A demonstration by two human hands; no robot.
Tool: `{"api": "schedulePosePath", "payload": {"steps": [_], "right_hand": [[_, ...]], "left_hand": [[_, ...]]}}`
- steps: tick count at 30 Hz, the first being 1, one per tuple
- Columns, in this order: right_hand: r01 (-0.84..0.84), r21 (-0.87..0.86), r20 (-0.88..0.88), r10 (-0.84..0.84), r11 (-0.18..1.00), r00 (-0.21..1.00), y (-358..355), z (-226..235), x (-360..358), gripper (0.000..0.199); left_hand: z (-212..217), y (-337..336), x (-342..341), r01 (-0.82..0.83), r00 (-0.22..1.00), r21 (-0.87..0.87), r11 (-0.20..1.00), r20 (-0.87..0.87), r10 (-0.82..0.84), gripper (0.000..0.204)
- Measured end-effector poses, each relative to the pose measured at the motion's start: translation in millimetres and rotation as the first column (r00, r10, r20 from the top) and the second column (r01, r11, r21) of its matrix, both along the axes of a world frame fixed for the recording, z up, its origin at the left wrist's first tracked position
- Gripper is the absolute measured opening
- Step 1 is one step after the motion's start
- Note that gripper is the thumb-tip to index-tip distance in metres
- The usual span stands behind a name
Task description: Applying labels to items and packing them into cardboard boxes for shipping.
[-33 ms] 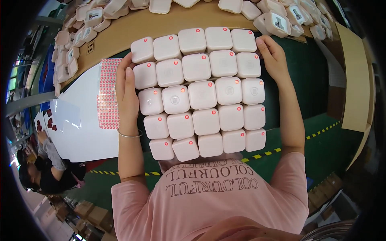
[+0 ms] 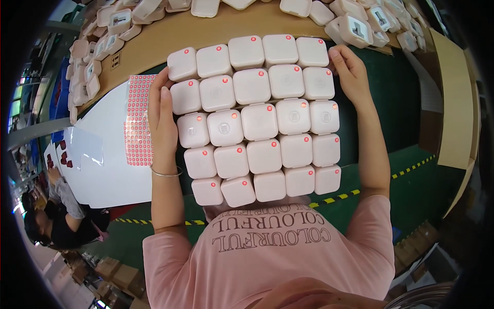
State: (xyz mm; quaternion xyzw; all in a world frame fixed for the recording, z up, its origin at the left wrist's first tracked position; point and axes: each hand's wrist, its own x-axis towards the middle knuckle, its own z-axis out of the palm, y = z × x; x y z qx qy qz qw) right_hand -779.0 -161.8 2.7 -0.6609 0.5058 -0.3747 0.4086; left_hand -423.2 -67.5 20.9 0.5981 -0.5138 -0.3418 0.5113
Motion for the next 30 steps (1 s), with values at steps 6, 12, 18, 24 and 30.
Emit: {"api": "schedulePosePath", "payload": {"steps": [6,12,18,24,30], "right_hand": [[-0.045,-0.011,0.188,0.046,0.999,0.981,0,2,-8,0.027],[-0.071,-0.008,0.143,0.072,0.997,0.987,0,1,-6,0.03],[-0.101,-0.054,0.092,0.106,0.993,0.99,6,9,-9,0.037],[-0.162,-0.024,0.025,0.163,0.986,0.986,6,11,-11,0.043],[-0.343,-0.029,0.188,0.342,0.939,0.92,4,10,-28,0.038]], "left_hand": [[0,2,-1,-0.004,1.0,-0.018,1.0,-0.02,0.004,0.046],[1,1,-2,0.002,0.998,-0.005,1.0,-0.066,-0.002,0.048],[-3,-1,1,0.021,0.984,0.011,1.0,-0.179,-0.019,0.046],[-4,-2,1,0.018,0.988,0.004,1.0,-0.151,-0.017,0.044],[-8,-5,6,0.033,0.953,0.008,0.999,-0.301,-0.029,0.043]]}}
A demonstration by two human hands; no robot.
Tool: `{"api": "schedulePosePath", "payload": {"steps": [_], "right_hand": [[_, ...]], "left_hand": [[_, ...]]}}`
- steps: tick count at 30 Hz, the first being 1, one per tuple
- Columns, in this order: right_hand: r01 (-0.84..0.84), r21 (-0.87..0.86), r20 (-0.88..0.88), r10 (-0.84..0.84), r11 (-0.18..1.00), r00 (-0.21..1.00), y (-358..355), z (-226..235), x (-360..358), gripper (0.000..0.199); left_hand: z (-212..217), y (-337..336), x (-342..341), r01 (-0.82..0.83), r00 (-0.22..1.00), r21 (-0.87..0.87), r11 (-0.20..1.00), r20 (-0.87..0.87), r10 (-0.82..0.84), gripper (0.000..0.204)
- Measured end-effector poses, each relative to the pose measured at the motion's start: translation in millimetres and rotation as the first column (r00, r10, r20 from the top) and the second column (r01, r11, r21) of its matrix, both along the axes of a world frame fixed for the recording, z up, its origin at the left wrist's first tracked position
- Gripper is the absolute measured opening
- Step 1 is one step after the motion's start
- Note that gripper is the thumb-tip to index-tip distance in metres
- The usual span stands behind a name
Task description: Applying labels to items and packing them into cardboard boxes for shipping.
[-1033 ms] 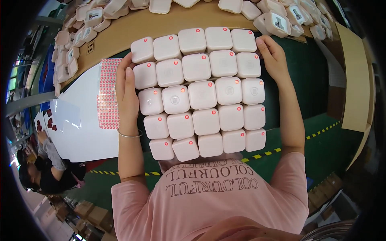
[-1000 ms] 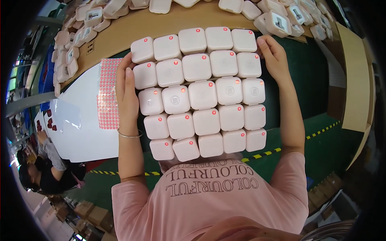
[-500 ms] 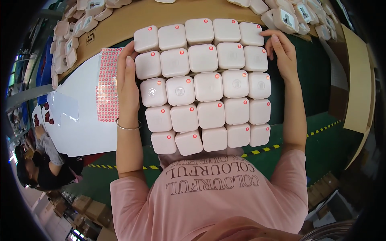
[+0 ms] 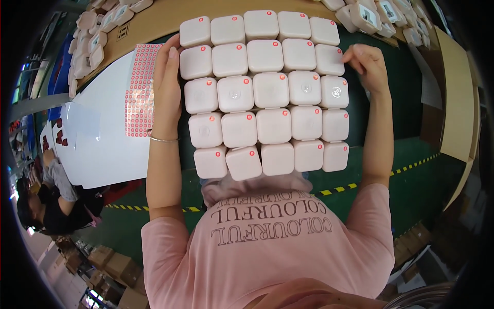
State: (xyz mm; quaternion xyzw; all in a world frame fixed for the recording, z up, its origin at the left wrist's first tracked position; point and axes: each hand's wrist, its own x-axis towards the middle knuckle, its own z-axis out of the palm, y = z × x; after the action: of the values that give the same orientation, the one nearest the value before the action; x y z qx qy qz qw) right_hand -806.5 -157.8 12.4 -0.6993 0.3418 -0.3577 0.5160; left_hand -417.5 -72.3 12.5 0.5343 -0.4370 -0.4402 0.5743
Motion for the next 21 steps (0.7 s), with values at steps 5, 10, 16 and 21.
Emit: {"api": "schedulePosePath", "payload": {"steps": [5,10,16,21], "right_hand": [[-0.087,0.096,-0.207,0.105,0.992,0.973,11,18,3,0.03],[-0.191,0.05,-0.26,0.198,0.98,0.945,43,46,-1,0.023],[-0.111,0.064,-0.382,0.127,0.992,0.915,90,44,6,0.011],[-0.013,0.057,-0.315,0.031,0.998,0.949,127,55,-14,0.01]], "left_hand": [[1,-2,3,-0.048,0.997,0.065,0.997,0.063,0.044,0.049],[30,20,18,0.021,0.999,0.016,1.0,-0.024,-0.021,0.056],[50,70,32,0.068,0.983,0.005,0.998,0.171,-0.068,0.069],[41,116,23,0.201,0.906,0.074,0.977,0.364,-0.214,0.112]]}}
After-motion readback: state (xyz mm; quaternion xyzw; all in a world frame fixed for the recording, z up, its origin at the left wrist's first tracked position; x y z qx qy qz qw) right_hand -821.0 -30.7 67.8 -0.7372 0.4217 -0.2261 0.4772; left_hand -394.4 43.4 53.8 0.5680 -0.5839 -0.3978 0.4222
